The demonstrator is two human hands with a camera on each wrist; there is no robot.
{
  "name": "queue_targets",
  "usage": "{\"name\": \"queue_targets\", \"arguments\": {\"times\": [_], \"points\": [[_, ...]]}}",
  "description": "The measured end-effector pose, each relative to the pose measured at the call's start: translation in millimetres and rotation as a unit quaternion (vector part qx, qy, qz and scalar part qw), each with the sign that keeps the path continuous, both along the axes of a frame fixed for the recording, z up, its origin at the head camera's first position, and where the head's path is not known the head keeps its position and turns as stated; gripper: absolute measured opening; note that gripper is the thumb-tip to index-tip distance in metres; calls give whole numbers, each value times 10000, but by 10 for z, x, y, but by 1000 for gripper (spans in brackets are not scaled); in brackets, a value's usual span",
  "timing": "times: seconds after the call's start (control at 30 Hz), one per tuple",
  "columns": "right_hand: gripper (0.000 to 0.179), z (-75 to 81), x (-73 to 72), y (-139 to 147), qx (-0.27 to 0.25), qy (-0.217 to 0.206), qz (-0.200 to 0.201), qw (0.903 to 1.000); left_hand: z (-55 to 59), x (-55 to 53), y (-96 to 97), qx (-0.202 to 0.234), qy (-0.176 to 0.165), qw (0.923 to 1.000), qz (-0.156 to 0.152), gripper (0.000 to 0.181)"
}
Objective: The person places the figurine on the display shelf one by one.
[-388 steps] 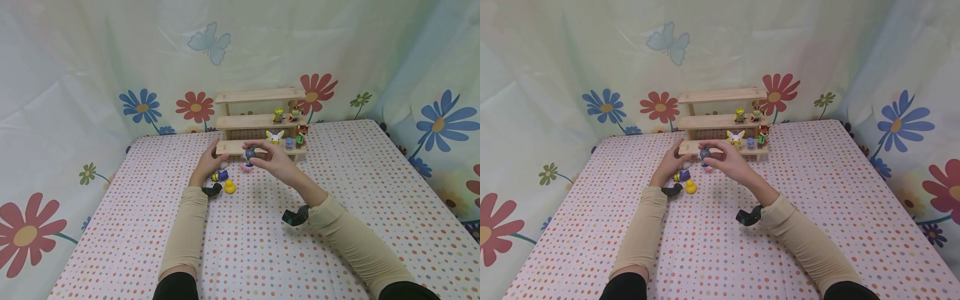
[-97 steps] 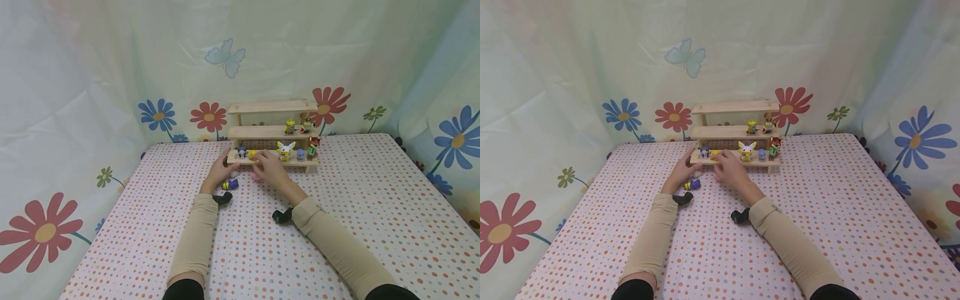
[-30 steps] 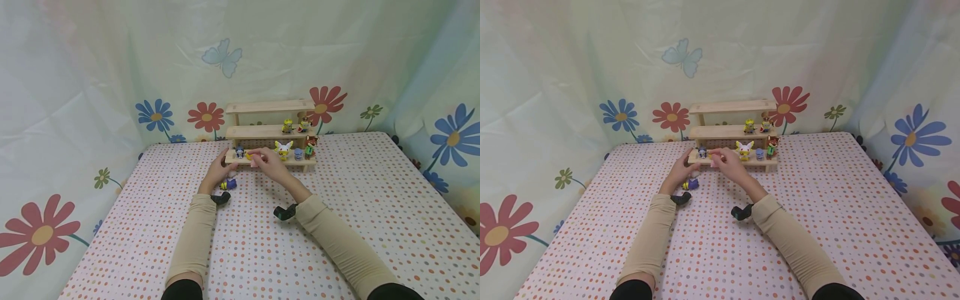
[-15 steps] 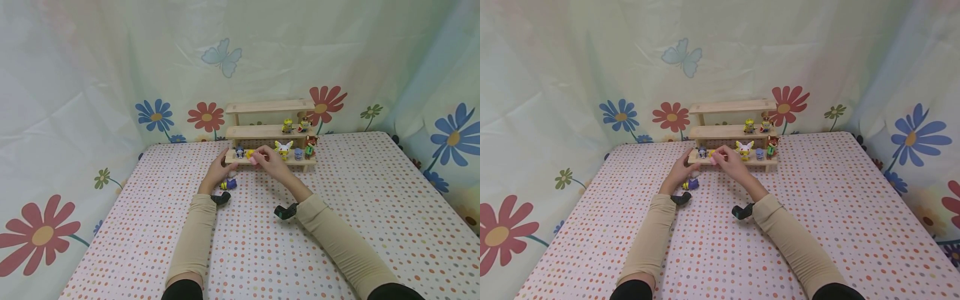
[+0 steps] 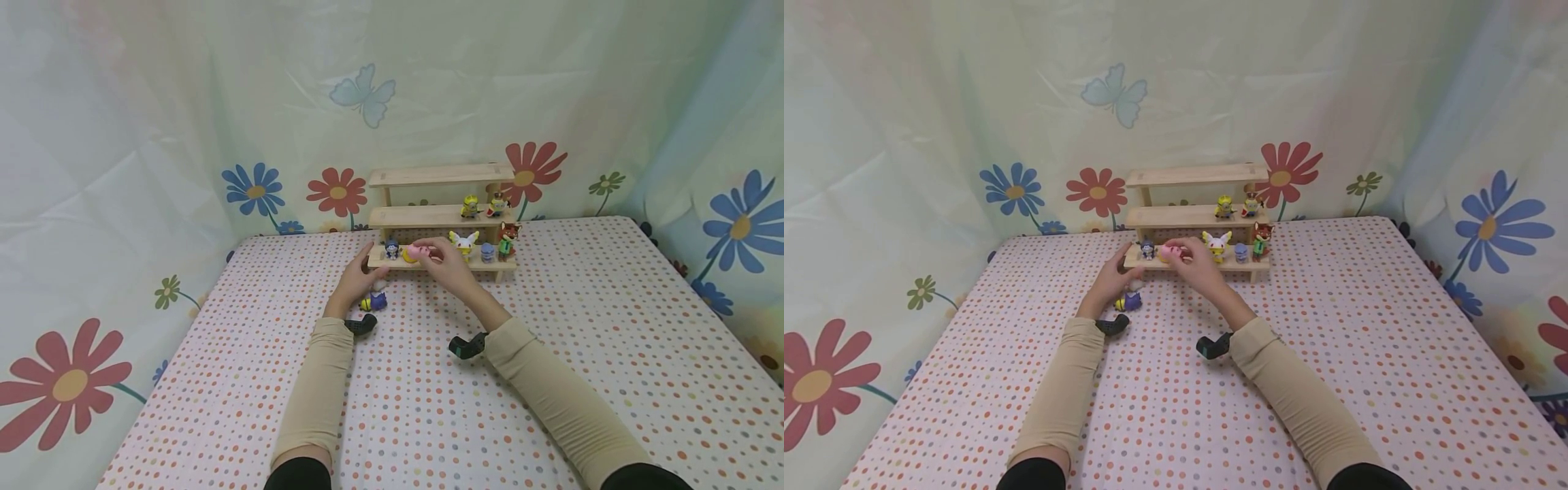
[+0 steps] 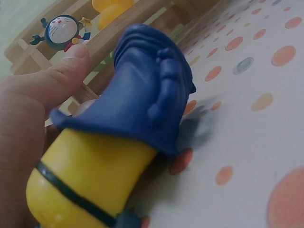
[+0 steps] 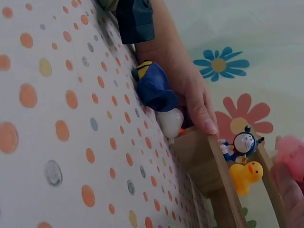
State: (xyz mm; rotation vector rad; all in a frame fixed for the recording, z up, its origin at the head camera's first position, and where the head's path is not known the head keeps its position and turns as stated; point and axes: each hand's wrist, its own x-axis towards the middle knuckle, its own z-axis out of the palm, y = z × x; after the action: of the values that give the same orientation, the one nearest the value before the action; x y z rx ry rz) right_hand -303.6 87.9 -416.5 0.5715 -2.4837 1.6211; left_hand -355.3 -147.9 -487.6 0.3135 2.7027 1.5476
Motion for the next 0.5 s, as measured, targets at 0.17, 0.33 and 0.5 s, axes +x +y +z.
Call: {"name": "queue_targets", "arguments": {"times": [0.17,0.33,0.5], "points": [[34,-32,-34,-4,723,426,-373,9958,7,4,4,-31,-17,10000,39,92],[33,-113,-42,1,1507,612,-985,9817,-4,6,7,-55,-35,10000,29,92],[31,-183,-30,-16,2103,881,-1356,9642,-7,9,5,-86,-49,9999,68,93]]}}
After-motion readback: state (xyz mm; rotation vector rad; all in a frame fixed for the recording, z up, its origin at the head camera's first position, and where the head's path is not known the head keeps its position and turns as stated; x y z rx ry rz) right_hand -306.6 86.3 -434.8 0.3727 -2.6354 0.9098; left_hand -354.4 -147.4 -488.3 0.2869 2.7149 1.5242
